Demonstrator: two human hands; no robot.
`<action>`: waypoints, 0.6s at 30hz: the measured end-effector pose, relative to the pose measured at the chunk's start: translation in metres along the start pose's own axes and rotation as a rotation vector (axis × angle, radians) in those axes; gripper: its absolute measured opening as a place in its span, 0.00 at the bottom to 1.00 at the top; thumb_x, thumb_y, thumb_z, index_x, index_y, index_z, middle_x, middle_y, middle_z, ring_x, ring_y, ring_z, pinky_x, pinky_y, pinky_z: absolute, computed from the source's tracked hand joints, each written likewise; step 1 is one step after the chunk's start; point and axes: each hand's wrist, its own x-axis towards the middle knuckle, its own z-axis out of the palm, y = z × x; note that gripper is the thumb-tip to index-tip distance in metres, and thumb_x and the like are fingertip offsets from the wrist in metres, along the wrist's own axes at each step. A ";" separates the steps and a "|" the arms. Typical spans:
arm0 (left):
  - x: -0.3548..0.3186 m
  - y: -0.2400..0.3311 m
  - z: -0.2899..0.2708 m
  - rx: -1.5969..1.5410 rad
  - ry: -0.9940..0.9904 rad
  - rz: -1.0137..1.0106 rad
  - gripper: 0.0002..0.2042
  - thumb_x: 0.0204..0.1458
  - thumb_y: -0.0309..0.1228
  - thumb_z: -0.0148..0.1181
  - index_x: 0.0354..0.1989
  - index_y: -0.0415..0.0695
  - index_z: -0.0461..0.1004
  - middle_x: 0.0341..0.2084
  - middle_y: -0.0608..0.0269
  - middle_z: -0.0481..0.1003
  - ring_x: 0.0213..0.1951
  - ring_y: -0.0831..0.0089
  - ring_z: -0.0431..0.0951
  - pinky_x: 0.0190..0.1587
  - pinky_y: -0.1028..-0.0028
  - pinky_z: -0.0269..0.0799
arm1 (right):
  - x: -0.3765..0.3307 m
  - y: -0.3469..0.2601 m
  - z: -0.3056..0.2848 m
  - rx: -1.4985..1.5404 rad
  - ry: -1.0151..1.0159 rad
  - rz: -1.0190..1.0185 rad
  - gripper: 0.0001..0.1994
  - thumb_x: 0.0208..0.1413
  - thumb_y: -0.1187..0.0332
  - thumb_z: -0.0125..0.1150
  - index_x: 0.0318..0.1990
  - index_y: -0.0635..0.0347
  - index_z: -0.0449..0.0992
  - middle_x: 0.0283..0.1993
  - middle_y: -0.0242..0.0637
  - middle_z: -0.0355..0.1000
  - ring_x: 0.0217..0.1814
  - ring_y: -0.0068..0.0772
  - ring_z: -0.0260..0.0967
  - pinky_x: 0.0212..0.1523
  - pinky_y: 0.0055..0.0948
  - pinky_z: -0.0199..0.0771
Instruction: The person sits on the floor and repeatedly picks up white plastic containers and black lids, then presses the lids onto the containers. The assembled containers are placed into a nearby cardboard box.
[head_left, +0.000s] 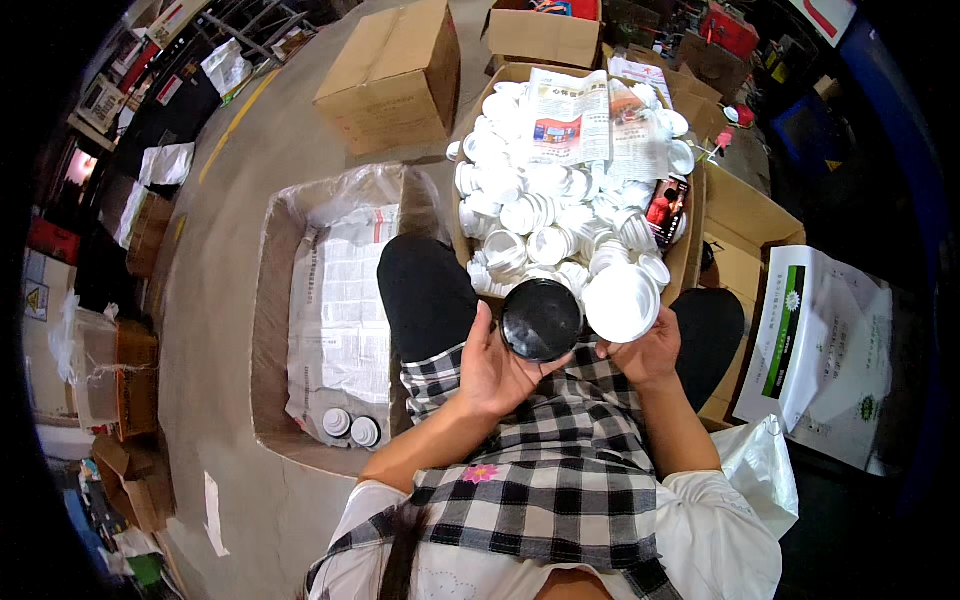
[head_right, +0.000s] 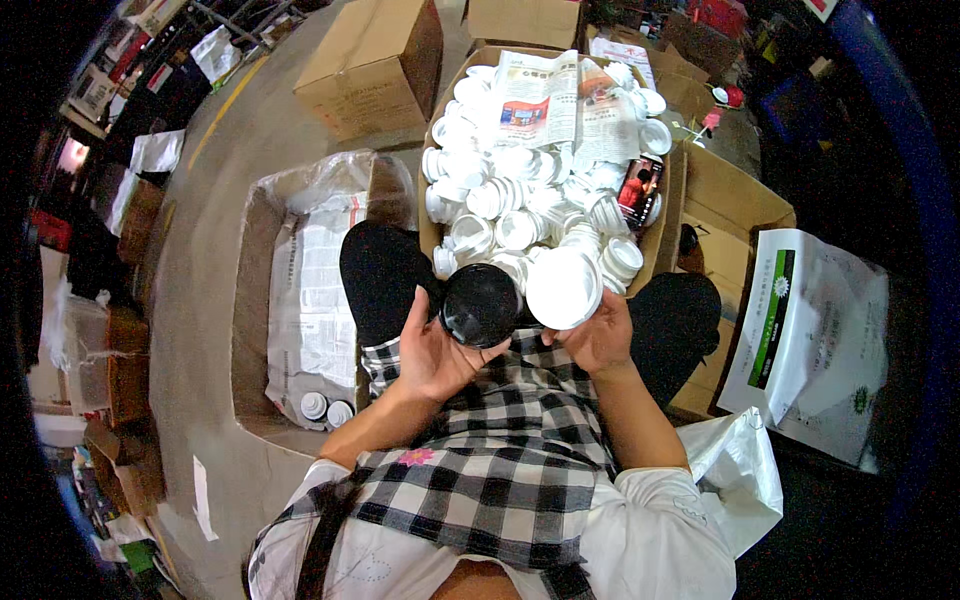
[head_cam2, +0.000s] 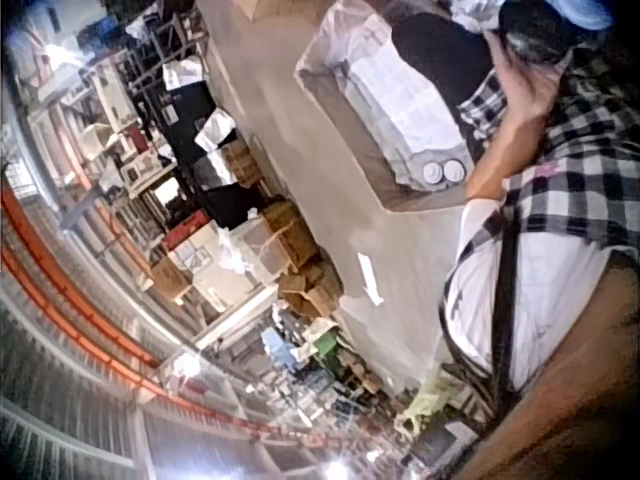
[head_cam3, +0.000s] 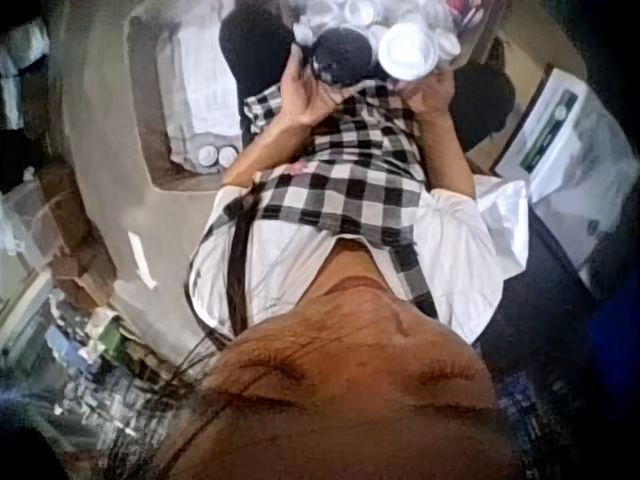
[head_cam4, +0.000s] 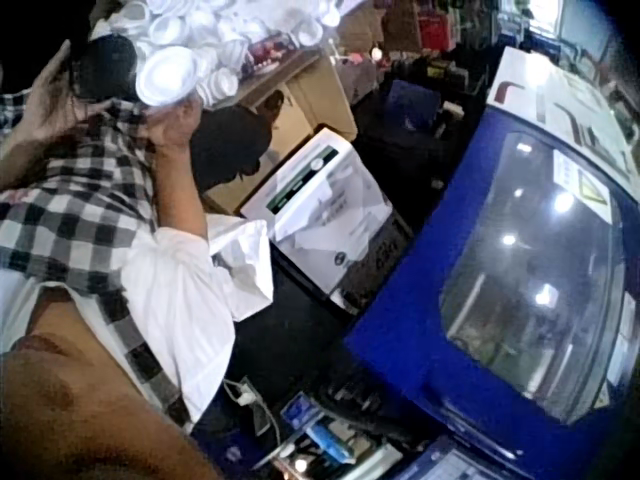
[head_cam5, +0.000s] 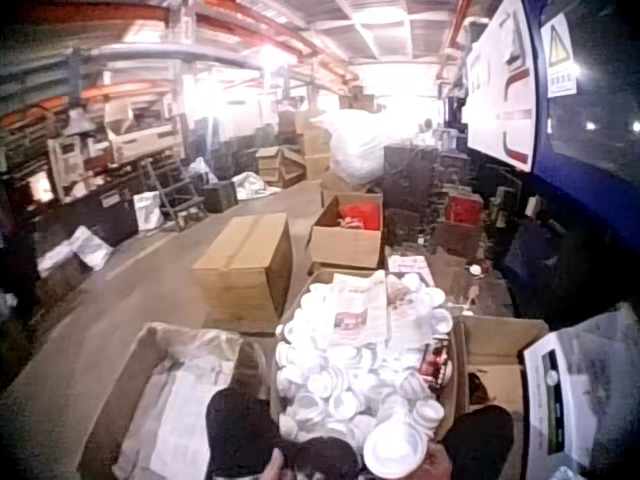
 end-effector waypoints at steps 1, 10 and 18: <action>0.000 0.001 -0.003 -0.042 -0.030 -0.026 0.31 0.54 0.56 0.34 0.57 0.43 0.57 0.53 0.53 0.64 0.55 0.57 0.64 0.54 0.50 0.59 | 0.000 -0.001 0.005 -0.021 -0.005 -0.002 0.26 0.55 0.51 0.34 0.56 0.58 0.59 0.47 0.47 0.68 0.37 0.43 0.70 0.28 0.45 0.71; -0.002 0.003 -0.009 -0.071 -0.141 -0.084 0.27 0.56 0.50 0.33 0.57 0.43 0.56 0.52 0.51 0.64 0.53 0.57 0.65 0.51 0.47 0.61 | -0.006 -0.009 0.046 -0.853 -0.015 -0.300 0.36 0.45 0.59 0.61 0.58 0.66 0.52 0.57 0.44 0.58 0.58 0.35 0.57 0.57 0.32 0.57; -0.002 0.004 -0.018 0.084 -0.055 -0.073 0.27 0.56 0.53 0.32 0.54 0.45 0.61 0.48 0.57 0.69 0.43 0.61 0.73 0.38 0.62 0.70 | -0.007 -0.022 0.084 -1.606 -0.352 -0.532 0.31 0.31 0.75 0.63 0.52 0.57 0.64 0.56 0.47 0.57 0.55 0.43 0.59 0.52 0.33 0.61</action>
